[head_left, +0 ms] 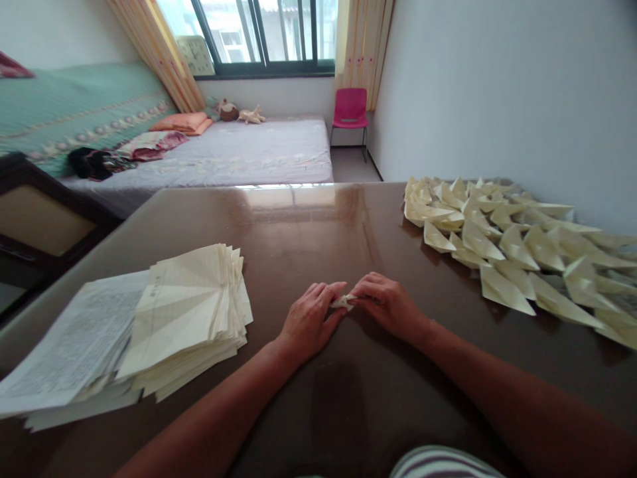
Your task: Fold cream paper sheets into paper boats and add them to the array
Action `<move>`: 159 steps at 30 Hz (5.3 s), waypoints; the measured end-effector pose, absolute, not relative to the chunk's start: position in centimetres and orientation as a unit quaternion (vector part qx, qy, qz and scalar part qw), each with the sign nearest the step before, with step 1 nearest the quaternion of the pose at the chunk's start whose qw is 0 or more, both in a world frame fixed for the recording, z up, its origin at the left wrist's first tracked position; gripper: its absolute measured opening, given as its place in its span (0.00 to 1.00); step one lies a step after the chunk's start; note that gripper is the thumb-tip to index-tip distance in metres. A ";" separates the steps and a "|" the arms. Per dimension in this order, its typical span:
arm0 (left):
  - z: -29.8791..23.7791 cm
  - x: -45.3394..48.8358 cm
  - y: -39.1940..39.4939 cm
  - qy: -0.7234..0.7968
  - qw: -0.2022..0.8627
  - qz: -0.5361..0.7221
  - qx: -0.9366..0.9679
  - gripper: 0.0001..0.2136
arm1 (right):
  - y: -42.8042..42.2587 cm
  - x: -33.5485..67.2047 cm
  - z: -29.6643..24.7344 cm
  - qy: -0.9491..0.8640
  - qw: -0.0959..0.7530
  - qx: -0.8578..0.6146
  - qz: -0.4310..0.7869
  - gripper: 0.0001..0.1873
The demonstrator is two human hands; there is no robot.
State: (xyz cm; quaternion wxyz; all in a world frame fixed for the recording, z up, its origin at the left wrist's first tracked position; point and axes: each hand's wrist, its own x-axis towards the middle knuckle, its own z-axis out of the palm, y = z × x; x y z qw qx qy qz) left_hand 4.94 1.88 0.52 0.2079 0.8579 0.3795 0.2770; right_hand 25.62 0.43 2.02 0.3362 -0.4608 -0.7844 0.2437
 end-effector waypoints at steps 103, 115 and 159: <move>1.6 5.0 2.4 0.449 0.380 0.316 0.744 0.05 | 0.8 24.7 1.1 -0.539 0.435 -0.451 0.563 0.17; 1.3 5.4 2.0 0.440 0.405 0.272 0.754 0.09 | 0.6 24.9 1.3 -0.560 0.429 -0.450 0.546 0.12; 1.2 3.2 3.9 0.404 0.296 0.243 0.831 0.04 | 1.8 26.7 1.2 -0.648 0.376 -0.537 0.388 0.14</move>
